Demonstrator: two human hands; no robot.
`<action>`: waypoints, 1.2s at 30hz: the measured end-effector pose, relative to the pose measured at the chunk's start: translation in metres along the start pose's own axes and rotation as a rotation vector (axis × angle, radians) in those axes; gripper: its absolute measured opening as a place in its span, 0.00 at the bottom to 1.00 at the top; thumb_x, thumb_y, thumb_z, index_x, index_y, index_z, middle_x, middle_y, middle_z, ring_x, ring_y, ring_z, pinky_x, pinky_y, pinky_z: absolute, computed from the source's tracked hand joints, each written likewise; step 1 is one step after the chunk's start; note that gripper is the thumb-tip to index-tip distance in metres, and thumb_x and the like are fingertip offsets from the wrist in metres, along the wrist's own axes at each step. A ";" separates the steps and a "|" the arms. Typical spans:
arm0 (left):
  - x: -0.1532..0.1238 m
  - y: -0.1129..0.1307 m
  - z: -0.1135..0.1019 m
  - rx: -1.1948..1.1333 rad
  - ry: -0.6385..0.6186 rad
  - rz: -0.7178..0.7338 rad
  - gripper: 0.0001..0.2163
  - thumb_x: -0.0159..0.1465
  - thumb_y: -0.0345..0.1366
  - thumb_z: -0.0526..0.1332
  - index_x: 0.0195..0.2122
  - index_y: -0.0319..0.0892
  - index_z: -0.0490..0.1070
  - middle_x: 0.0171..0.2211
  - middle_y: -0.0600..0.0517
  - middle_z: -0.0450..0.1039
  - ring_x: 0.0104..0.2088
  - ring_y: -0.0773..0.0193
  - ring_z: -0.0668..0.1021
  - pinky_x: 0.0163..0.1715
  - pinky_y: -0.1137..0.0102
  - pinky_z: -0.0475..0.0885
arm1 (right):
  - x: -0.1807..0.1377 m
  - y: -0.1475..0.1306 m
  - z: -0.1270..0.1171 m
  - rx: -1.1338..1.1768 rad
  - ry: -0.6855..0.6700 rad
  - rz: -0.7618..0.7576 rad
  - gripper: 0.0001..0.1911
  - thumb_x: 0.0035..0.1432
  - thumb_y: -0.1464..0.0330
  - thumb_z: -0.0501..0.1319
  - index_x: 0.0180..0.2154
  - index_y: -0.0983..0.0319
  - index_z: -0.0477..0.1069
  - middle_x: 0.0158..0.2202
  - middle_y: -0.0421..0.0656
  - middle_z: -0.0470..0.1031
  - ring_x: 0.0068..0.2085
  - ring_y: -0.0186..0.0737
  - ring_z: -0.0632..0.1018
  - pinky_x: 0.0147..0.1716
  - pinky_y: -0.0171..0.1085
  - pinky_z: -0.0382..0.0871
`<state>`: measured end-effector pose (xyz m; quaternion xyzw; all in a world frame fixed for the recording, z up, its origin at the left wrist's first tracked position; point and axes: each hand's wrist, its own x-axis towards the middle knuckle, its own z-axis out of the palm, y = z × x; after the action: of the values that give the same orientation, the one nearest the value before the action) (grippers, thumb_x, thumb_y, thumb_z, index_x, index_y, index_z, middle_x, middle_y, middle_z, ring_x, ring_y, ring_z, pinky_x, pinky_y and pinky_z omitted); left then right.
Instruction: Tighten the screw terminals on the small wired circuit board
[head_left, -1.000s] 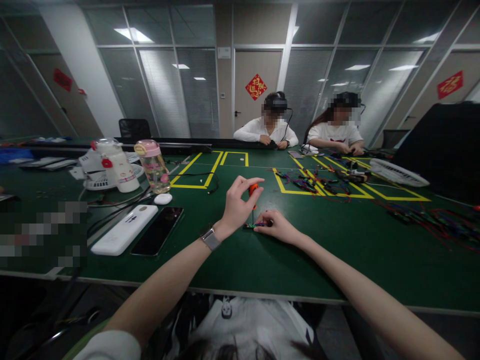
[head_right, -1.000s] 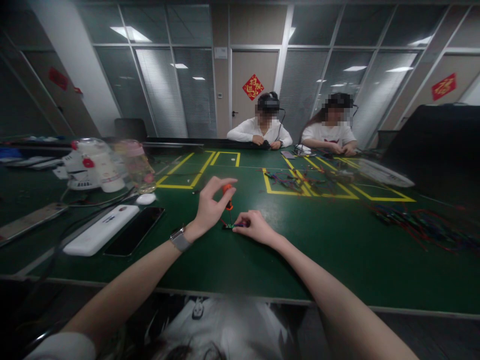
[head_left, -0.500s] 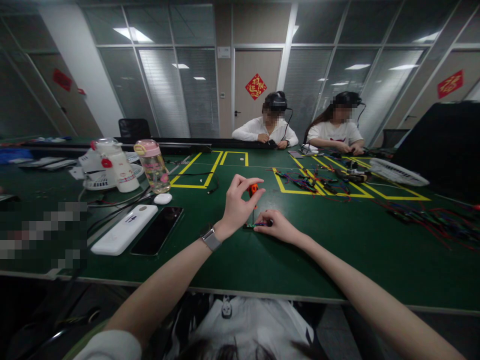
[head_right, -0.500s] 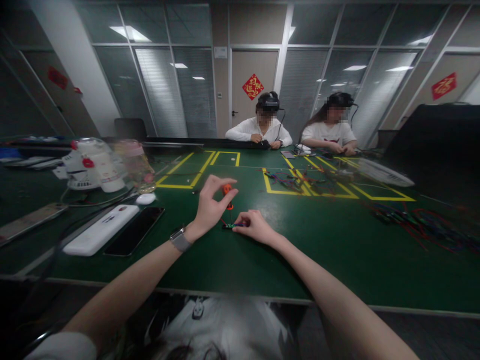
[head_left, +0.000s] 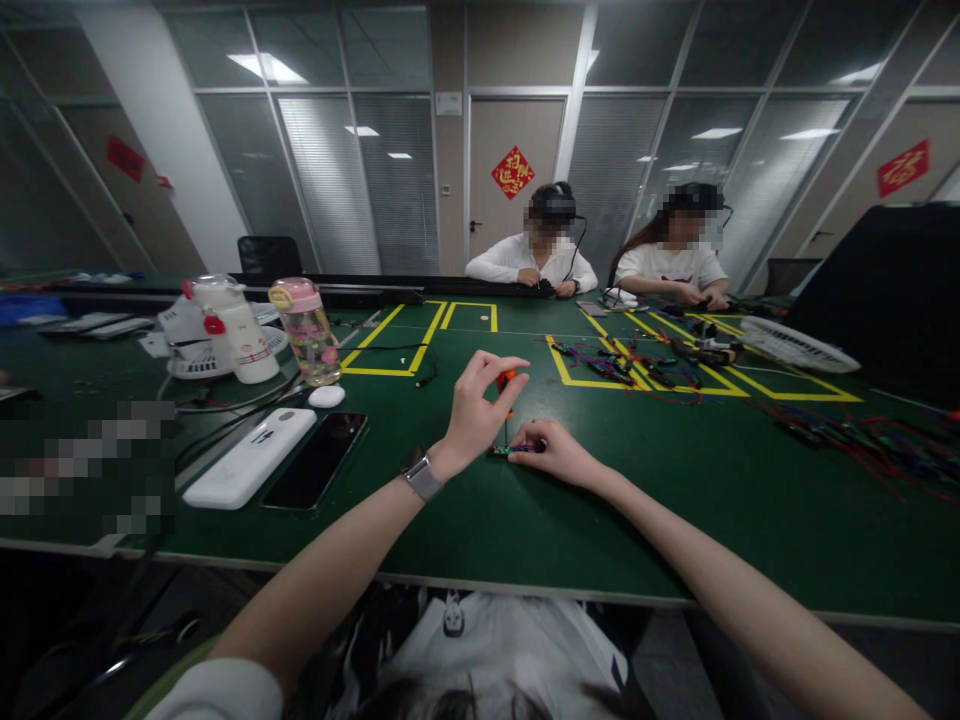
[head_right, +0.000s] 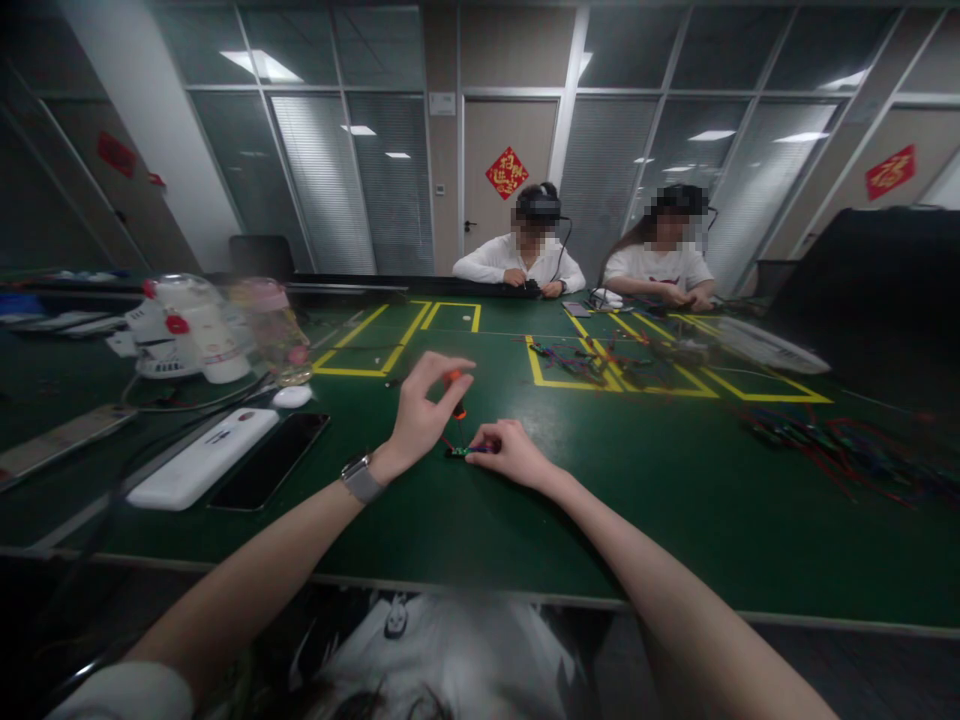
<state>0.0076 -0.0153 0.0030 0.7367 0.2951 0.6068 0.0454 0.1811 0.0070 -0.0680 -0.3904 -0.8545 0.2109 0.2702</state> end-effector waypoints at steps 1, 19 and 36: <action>0.000 0.000 0.000 -0.003 -0.013 -0.001 0.08 0.67 0.34 0.58 0.45 0.44 0.74 0.36 0.51 0.70 0.37 0.65 0.73 0.41 0.69 0.70 | 0.000 0.000 0.000 -0.003 0.002 0.001 0.07 0.53 0.65 0.67 0.30 0.63 0.76 0.24 0.38 0.71 0.29 0.36 0.70 0.32 0.34 0.61; -0.001 -0.003 0.002 -0.102 -0.098 0.004 0.16 0.71 0.31 0.49 0.57 0.46 0.67 0.49 0.48 0.71 0.49 0.63 0.73 0.50 0.64 0.68 | 0.000 0.000 0.000 -0.016 -0.005 0.006 0.07 0.54 0.64 0.67 0.31 0.62 0.76 0.25 0.39 0.71 0.29 0.36 0.71 0.33 0.35 0.61; 0.000 -0.002 0.002 -0.006 0.009 -0.017 0.08 0.66 0.36 0.60 0.45 0.45 0.74 0.34 0.53 0.70 0.35 0.65 0.73 0.39 0.69 0.70 | 0.000 0.000 0.000 -0.011 -0.002 0.001 0.07 0.53 0.65 0.68 0.31 0.63 0.77 0.24 0.38 0.71 0.29 0.36 0.70 0.32 0.34 0.61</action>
<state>0.0084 -0.0131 0.0015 0.7313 0.2998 0.6104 0.0515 0.1816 0.0072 -0.0679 -0.3923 -0.8556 0.2068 0.2670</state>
